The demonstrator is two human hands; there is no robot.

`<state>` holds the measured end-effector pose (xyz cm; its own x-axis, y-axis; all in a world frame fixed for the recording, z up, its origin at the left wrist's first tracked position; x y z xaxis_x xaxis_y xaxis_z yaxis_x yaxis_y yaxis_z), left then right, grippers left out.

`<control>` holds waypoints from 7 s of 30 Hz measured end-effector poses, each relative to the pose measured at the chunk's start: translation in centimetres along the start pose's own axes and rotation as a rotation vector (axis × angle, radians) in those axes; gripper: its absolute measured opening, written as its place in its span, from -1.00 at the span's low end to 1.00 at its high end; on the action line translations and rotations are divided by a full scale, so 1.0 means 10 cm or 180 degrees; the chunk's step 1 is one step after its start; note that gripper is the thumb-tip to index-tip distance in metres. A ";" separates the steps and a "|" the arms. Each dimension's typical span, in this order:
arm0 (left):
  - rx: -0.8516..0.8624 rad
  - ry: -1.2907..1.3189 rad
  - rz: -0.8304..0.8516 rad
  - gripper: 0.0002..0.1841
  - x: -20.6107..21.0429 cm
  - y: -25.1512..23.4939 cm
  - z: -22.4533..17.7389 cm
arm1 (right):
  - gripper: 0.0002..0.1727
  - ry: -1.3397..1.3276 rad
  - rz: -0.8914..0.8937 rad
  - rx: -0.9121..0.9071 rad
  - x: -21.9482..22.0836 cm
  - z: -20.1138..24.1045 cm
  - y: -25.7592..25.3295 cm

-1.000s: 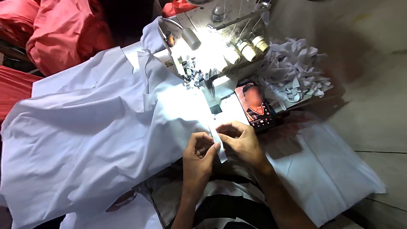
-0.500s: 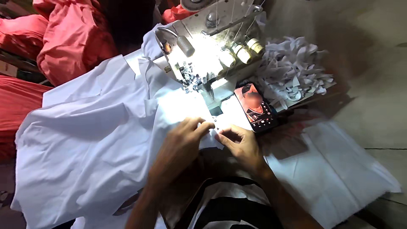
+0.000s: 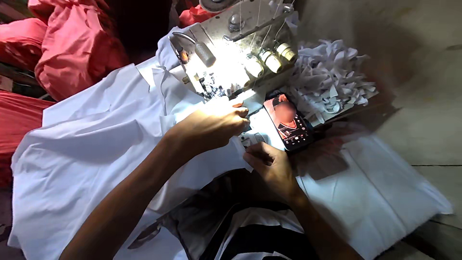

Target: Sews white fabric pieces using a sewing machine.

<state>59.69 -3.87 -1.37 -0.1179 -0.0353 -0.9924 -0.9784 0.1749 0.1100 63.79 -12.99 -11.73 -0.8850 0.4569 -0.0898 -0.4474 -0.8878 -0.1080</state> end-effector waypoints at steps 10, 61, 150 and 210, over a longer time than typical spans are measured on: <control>-0.0123 0.0055 0.0054 -0.85 0.07 -0.02 0.02 | -0.85 -0.0010 -0.0006 0.0198 0.01 -0.05 -0.01; -0.1397 0.6559 -0.2381 -0.30 1.70 0.51 -1.02 | -0.88 0.0170 0.0335 0.0233 -0.05 0.03 0.03; -0.3625 0.0874 -0.3383 -0.72 0.14 2.75 1.85 | -0.58 0.2791 -0.0126 -0.1035 0.12 0.18 -0.19; -0.3161 0.1917 -0.4770 -0.86 0.86 4.29 0.65 | -0.56 0.2264 0.2501 -0.0653 0.86 0.54 -0.24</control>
<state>17.76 9.72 -5.57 0.9842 0.0705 -0.1623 -0.0205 -0.8657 -0.5002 56.58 -7.28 -6.95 -0.6076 -0.2504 -0.7537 0.3017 -0.9506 0.0725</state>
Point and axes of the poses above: each hand's wrist, its own y-axis away from the middle knuckle, its own x-axis out of the palm, z = x × y, the point moved 10 cm from there along -y, towards the middle knuckle
